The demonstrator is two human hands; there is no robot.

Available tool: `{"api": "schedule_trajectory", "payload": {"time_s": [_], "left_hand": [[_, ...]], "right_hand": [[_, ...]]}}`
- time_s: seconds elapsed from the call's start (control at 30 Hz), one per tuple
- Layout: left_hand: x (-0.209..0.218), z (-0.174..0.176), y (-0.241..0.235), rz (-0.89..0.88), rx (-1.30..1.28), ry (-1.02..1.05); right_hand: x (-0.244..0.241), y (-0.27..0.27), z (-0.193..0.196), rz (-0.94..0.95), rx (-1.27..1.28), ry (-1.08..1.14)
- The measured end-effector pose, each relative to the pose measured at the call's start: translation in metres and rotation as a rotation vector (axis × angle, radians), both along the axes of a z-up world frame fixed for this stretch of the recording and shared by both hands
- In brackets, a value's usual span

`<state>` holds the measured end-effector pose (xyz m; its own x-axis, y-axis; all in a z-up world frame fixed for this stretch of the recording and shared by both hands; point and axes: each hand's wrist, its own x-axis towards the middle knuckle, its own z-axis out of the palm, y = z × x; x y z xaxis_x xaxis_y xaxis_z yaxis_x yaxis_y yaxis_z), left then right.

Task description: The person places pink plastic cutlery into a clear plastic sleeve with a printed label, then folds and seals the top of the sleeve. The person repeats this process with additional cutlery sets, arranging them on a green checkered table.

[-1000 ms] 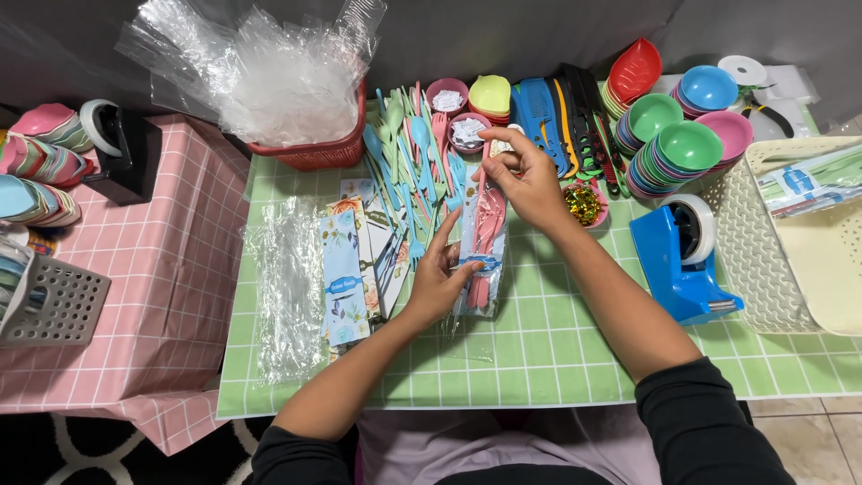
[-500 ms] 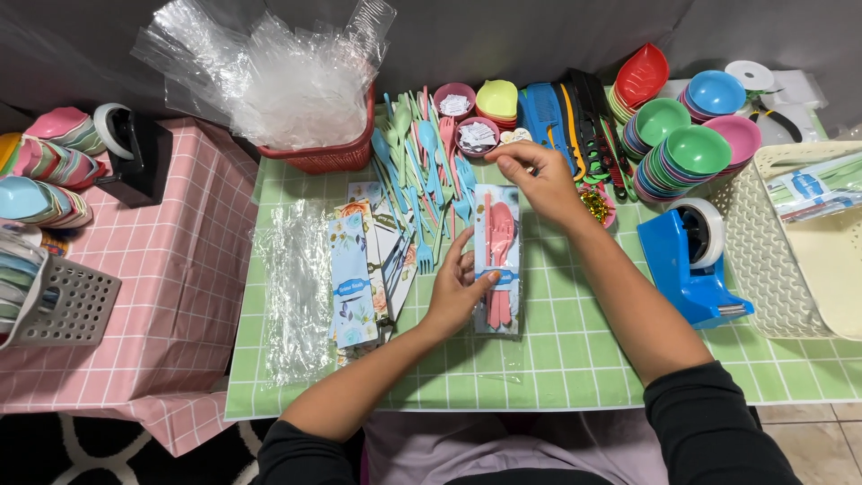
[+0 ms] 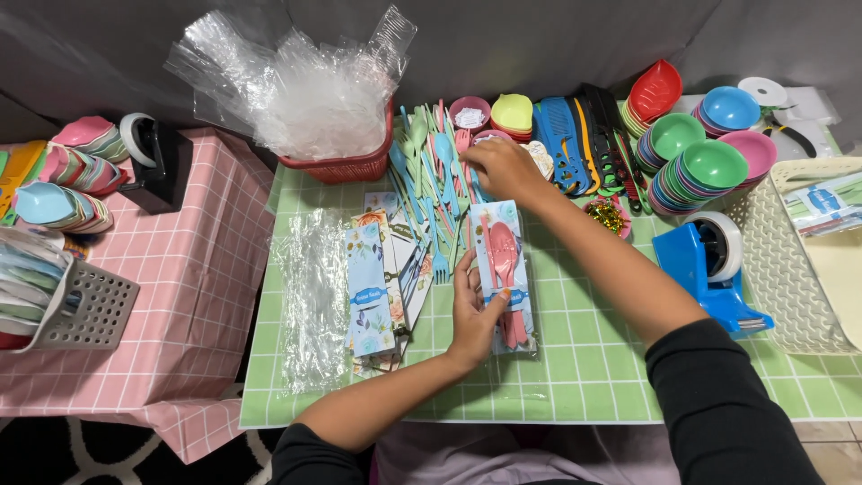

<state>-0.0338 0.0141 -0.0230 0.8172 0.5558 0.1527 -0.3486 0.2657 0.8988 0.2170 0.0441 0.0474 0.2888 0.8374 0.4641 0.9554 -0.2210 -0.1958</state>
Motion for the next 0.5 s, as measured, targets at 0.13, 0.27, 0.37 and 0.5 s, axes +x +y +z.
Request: {"api": "schedule_trajectory", "payload": {"time_s": [0.13, 0.27, 0.37, 0.5], "left_hand": [[0.0, 0.008, 0.006, 0.024, -0.014, -0.006], [0.004, 0.009, 0.021, 0.115, -0.047, 0.037], [0.002, 0.018, 0.024, 0.138, -0.092, 0.055], [0.003, 0.023, 0.028, 0.161, -0.117, 0.057]], "right_hand": [[0.034, 0.041, -0.002, -0.068, -0.027, -0.047], [0.054, 0.074, -0.002, -0.143, -0.054, -0.055], [0.067, 0.096, -0.012, -0.176, -0.077, -0.108], [0.087, 0.126, -0.031, -0.207, -0.182, -0.085]]}}
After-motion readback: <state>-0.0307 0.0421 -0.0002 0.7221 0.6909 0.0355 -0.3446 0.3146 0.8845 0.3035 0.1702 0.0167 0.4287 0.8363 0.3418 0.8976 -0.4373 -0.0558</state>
